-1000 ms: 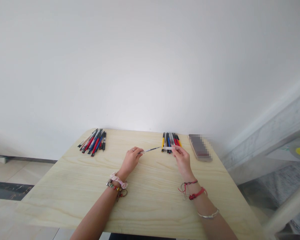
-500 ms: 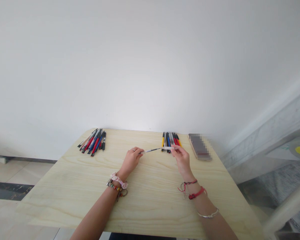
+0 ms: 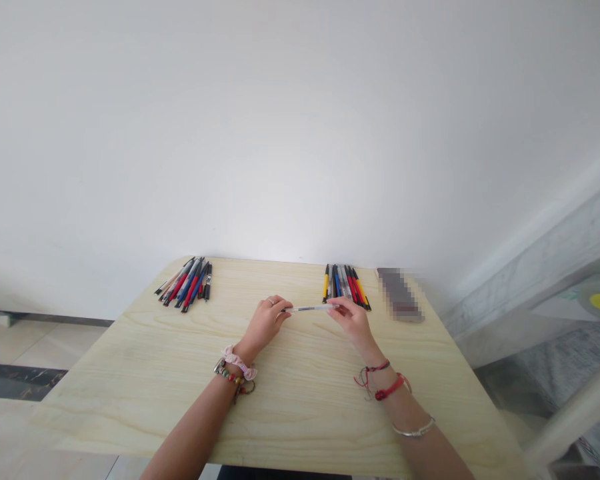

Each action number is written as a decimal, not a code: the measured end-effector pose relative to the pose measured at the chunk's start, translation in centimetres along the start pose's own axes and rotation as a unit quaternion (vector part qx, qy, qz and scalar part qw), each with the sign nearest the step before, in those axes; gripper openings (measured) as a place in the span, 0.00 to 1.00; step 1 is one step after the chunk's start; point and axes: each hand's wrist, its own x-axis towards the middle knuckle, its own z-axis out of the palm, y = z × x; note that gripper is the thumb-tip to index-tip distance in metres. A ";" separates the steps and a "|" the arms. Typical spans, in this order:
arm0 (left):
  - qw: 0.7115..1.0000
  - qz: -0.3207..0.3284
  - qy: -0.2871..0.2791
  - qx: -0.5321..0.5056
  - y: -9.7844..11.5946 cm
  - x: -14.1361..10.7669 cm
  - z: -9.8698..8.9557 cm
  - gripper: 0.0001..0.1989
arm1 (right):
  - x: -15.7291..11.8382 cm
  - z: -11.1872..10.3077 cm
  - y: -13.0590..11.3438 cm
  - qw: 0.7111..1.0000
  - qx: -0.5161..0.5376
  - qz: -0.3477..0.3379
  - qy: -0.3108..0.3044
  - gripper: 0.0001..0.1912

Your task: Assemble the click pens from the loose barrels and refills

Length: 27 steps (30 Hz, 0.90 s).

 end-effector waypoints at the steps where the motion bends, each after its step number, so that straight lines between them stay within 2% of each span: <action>1: 1.000 0.000 -0.002 -0.002 0.1 0.0 -0.1 0.06 | 0.0 0.1 0.0 1.000 -0.008 -0.006 -0.008 0.10; 9: 0.999 0.005 -0.035 0.008 0.5 -0.1 -0.6 0.05 | -0.1 0.0 -0.1 0.995 -0.101 0.005 -0.022 0.11; 12: 0.999 0.005 -0.041 0.009 0.6 -0.1 -0.5 0.05 | -0.1 -0.1 0.1 0.990 -0.135 0.028 -0.044 0.17; 16: 0.999 -0.004 -0.040 0.010 0.5 0.0 -0.5 0.04 | 0.0 -0.2 0.6 0.993 -0.087 0.036 -0.066 0.14; 19: 0.999 -0.009 -0.036 0.007 0.4 0.1 -0.6 0.04 | 0.1 -0.3 0.7 0.996 -0.026 0.024 -0.076 0.24; 21: 0.999 -0.010 -0.032 0.005 0.3 0.1 -0.6 0.04 | 0.1 -0.4 0.5 0.997 -0.024 0.015 -0.077 0.21; 24: 1.000 -0.009 -0.027 0.006 0.3 0.0 -0.5 0.04 | -0.1 -0.3 0.3 0.994 -0.079 0.016 -0.068 0.11; 27: 0.999 -0.008 -0.034 0.009 0.4 0.0 -0.5 0.04 | -0.2 -0.3 0.4 0.990 -0.123 0.031 -0.064 0.15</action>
